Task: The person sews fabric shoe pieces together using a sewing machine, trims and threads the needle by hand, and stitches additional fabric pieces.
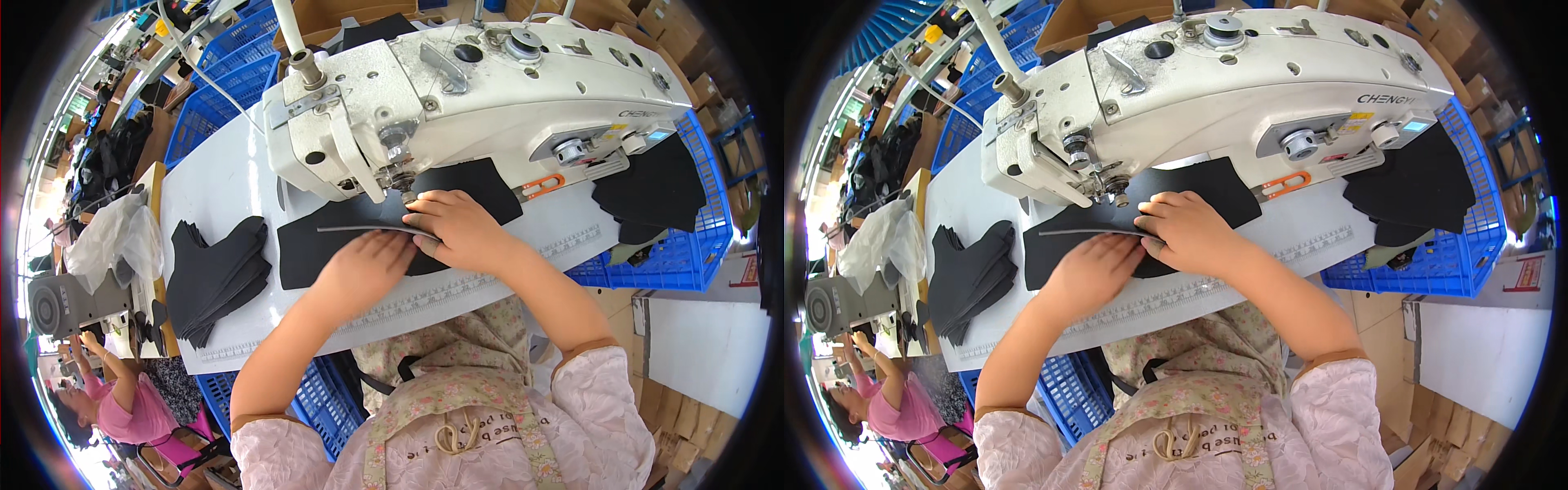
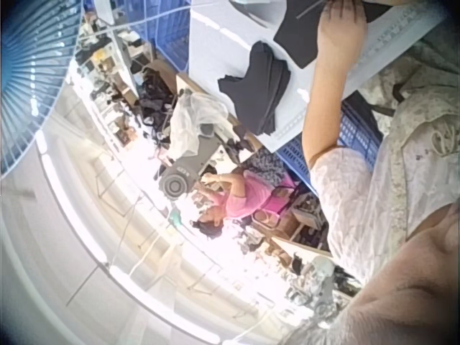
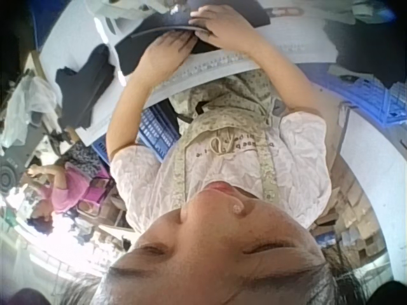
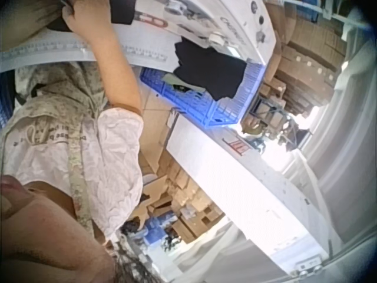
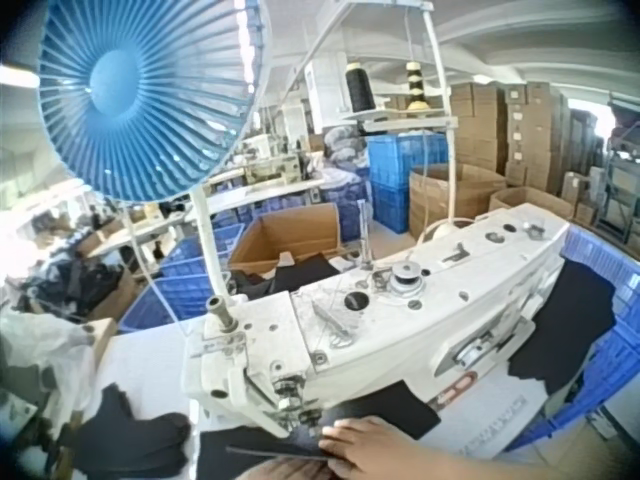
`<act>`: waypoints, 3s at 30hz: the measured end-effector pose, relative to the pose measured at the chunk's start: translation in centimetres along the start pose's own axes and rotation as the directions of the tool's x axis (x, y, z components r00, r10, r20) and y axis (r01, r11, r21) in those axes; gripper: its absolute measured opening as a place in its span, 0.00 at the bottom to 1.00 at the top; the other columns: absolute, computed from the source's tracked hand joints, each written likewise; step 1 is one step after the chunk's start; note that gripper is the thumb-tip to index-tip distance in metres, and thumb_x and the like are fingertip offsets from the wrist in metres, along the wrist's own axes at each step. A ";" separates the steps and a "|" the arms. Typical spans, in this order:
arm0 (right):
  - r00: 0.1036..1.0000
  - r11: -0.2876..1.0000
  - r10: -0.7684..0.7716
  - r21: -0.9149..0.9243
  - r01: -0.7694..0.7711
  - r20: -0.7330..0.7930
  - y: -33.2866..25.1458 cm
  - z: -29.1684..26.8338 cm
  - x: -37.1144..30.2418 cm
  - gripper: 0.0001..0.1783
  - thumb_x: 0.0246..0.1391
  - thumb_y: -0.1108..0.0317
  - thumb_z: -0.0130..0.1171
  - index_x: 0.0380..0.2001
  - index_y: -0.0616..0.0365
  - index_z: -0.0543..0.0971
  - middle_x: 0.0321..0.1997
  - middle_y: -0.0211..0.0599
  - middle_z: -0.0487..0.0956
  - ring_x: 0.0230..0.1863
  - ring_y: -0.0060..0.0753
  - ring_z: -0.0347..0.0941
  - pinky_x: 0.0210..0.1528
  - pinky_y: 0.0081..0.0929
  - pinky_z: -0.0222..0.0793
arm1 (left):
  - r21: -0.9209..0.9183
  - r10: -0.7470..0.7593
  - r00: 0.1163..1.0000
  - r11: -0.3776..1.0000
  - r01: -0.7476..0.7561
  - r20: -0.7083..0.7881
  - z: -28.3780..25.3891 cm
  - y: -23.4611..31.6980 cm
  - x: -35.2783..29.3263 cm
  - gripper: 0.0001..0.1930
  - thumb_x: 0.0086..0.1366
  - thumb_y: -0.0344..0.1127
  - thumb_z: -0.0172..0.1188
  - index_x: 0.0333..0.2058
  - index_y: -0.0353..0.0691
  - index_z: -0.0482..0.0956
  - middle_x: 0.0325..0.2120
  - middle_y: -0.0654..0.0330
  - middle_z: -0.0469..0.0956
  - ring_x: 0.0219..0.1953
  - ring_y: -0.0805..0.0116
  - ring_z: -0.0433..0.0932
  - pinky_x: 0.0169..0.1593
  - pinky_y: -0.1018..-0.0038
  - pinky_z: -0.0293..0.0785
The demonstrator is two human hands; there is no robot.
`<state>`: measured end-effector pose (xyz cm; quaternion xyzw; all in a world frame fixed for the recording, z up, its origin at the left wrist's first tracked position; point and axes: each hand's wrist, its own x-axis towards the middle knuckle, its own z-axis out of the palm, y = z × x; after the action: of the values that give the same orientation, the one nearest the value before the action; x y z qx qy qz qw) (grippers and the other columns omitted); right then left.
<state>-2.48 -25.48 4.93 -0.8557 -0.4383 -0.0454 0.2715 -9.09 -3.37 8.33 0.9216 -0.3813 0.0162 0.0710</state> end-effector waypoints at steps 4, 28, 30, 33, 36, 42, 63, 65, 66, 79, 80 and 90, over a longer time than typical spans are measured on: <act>0.999 1.000 0.026 0.011 -0.026 0.031 0.1 -0.2 0.1 0.19 0.53 0.60 0.59 0.46 0.56 0.82 0.54 0.34 0.78 0.60 0.35 0.68 0.61 0.37 0.62 | 0.286 0.091 0.993 0.956 -0.066 -0.076 0.6 2.0 0.5 0.21 0.57 0.34 0.59 0.51 0.37 0.78 0.50 0.52 0.77 0.54 0.56 0.75 0.59 0.61 0.70; 0.998 0.986 -0.055 -0.157 0.058 0.021 0.2 0.2 1.1 0.26 0.40 0.73 0.64 0.48 0.44 0.82 0.56 0.37 0.75 0.62 0.38 0.67 0.60 0.39 0.63 | 0.041 -0.263 0.938 0.959 0.279 -0.226 4.1 -0.7 -1.3 0.22 0.50 0.24 0.57 0.47 0.38 0.80 0.53 0.50 0.76 0.59 0.51 0.71 0.62 0.57 0.68; 0.998 0.987 -0.055 -0.152 0.056 0.012 0.4 0.2 1.3 0.26 0.39 0.74 0.64 0.47 0.44 0.82 0.55 0.37 0.75 0.61 0.39 0.67 0.60 0.40 0.63 | 0.026 -0.255 0.938 0.963 0.269 -0.233 3.7 -0.9 -1.0 0.22 0.50 0.24 0.58 0.46 0.38 0.80 0.52 0.49 0.76 0.58 0.50 0.73 0.61 0.56 0.69; 0.999 0.991 -0.032 -0.131 0.033 0.017 0.5 0.2 1.7 0.25 0.40 0.74 0.63 0.46 0.48 0.82 0.54 0.38 0.76 0.61 0.40 0.68 0.60 0.40 0.63 | 0.014 -0.298 0.931 0.951 0.308 -0.210 3.0 -1.1 -0.5 0.20 0.54 0.29 0.58 0.48 0.42 0.80 0.51 0.52 0.76 0.58 0.54 0.73 0.60 0.56 0.69; 0.997 0.991 -0.063 -0.114 0.067 0.040 0.3 0.3 2.2 0.22 0.41 0.75 0.62 0.45 0.52 0.82 0.49 0.37 0.77 0.58 0.40 0.69 0.57 0.38 0.65 | 0.043 -0.284 0.944 0.955 0.295 -0.167 2.8 -1.0 0.0 0.18 0.53 0.29 0.59 0.45 0.41 0.81 0.48 0.53 0.78 0.55 0.54 0.75 0.57 0.57 0.71; 0.997 0.985 -0.046 -0.161 0.055 0.064 -0.5 0.4 2.5 0.22 0.42 0.75 0.60 0.45 0.52 0.83 0.42 0.34 0.79 0.50 0.37 0.73 0.52 0.35 0.66 | 0.046 -0.267 0.924 0.956 0.290 -0.272 3.8 -0.6 -0.3 0.19 0.52 0.28 0.60 0.45 0.42 0.81 0.47 0.51 0.78 0.55 0.51 0.75 0.58 0.59 0.71; 0.976 0.975 -0.219 -0.051 0.218 -0.010 3.9 -0.1 2.5 0.28 0.35 0.80 0.60 0.42 0.40 0.86 0.31 0.29 0.74 0.44 0.36 0.72 0.54 0.34 0.65 | -0.157 -0.205 0.958 0.972 0.175 -0.200 2.6 -3.8 -2.6 0.24 0.48 0.21 0.56 0.46 0.40 0.83 0.58 0.50 0.73 0.62 0.49 0.69 0.61 0.59 0.69; 0.977 0.976 -0.212 -0.045 0.212 -0.010 4.0 -0.1 2.6 0.28 0.35 0.79 0.60 0.43 0.40 0.86 0.32 0.29 0.74 0.43 0.35 0.72 0.54 0.34 0.65 | -0.161 -0.208 0.958 0.971 0.178 -0.198 2.6 -4.0 -2.5 0.24 0.47 0.22 0.57 0.46 0.40 0.83 0.58 0.50 0.73 0.62 0.49 0.69 0.61 0.58 0.69; 0.978 0.978 -0.208 -0.041 0.207 -0.011 4.0 -0.1 2.6 0.29 0.35 0.79 0.60 0.43 0.39 0.86 0.32 0.29 0.73 0.43 0.35 0.72 0.53 0.33 0.65 | -0.162 -0.211 0.957 0.970 0.180 -0.199 2.6 -4.0 -2.5 0.24 0.47 0.22 0.57 0.46 0.40 0.83 0.58 0.50 0.73 0.62 0.49 0.69 0.61 0.58 0.69; 0.988 0.991 -0.121 -0.048 0.126 0.092 4.2 -0.2 3.4 0.22 0.41 0.79 0.56 0.40 0.46 0.86 0.53 0.32 0.79 0.58 0.36 0.73 0.59 0.37 0.67 | -0.104 -0.220 0.964 0.973 0.206 -0.150 1.9 -5.5 -1.8 0.24 0.47 0.22 0.58 0.46 0.45 0.83 0.58 0.54 0.74 0.59 0.54 0.72 0.59 0.60 0.70; 0.989 0.991 -0.117 -0.047 0.122 0.095 4.2 -0.3 3.6 0.21 0.42 0.79 0.56 0.39 0.46 0.85 0.52 0.32 0.79 0.57 0.36 0.73 0.59 0.38 0.68 | -0.096 -0.228 0.962 0.972 0.216 -0.147 1.8 -5.6 -1.7 0.24 0.48 0.23 0.58 0.46 0.46 0.83 0.57 0.55 0.74 0.57 0.54 0.72 0.58 0.60 0.70; 0.939 0.959 0.032 -0.275 0.067 0.341 1.2 -3.0 4.3 0.15 0.46 0.66 0.63 0.40 0.54 0.84 0.50 0.43 0.78 0.58 0.43 0.71 0.57 0.40 0.67 | 0.326 -0.262 0.956 0.899 0.291 -0.131 0.7 -2.1 0.0 0.22 0.51 0.27 0.57 0.48 0.39 0.80 0.46 0.61 0.76 0.54 0.62 0.70 0.54 0.65 0.65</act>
<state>1.51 -24.43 8.32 -0.8765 -0.4753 0.0396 0.0658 -7.63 -1.96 7.36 0.9631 -0.2344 0.1106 -0.0723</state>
